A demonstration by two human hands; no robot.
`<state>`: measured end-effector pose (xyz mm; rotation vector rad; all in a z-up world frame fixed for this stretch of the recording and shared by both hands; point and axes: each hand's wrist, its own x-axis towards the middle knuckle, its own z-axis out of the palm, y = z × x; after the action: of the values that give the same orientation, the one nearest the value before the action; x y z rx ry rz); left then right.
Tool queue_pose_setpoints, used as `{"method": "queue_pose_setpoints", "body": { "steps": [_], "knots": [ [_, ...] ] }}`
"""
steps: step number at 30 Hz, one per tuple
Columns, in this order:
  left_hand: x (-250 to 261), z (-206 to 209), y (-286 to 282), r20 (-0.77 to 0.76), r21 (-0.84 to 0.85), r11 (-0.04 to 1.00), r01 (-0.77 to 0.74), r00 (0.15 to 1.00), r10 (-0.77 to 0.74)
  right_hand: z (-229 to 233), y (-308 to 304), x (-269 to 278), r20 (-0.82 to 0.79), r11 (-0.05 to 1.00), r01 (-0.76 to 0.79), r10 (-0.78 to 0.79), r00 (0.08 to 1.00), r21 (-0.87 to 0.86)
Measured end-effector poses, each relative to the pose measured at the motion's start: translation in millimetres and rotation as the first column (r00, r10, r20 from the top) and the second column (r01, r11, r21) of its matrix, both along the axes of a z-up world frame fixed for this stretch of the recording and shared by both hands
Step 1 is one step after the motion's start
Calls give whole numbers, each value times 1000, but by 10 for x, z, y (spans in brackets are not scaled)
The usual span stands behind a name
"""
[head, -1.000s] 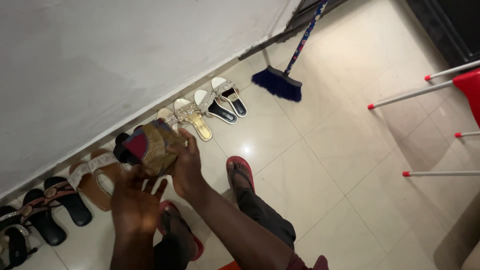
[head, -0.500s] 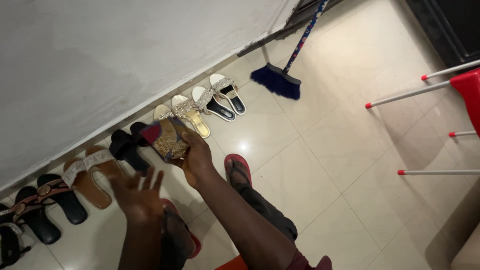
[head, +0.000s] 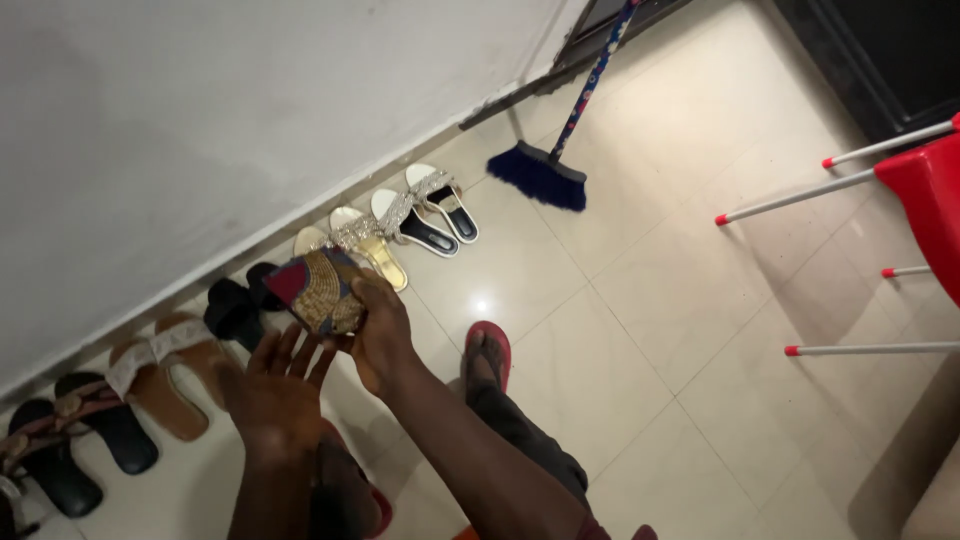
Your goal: The recorder is seen cleaning a series of women's shoes/sandals using a piece of patterned cloth.
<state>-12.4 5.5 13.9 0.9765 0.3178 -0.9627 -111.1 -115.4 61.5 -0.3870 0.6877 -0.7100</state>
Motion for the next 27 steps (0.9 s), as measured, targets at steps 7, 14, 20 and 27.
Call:
{"method": "queue_pose_setpoints", "body": {
  "steps": [7,14,20,27],
  "knots": [
    [-40,351,-95,-44,-241,968,68,996,-81,223,-142,-63,305,960,-178,107,946,216],
    [-19,98,-176,-83,-14,986,163,983,-164,-122,-98,-79,8,997,8,-8,1000,74],
    [59,22,-67,-43,122,962,245,970,-241,-3,-111,-120,-42,998,-8,11,999,67],
    [253,-101,282,22,-307,943,125,992,-125,-438,-371,-439,9,991,67,-69,998,113]
  ]
}}
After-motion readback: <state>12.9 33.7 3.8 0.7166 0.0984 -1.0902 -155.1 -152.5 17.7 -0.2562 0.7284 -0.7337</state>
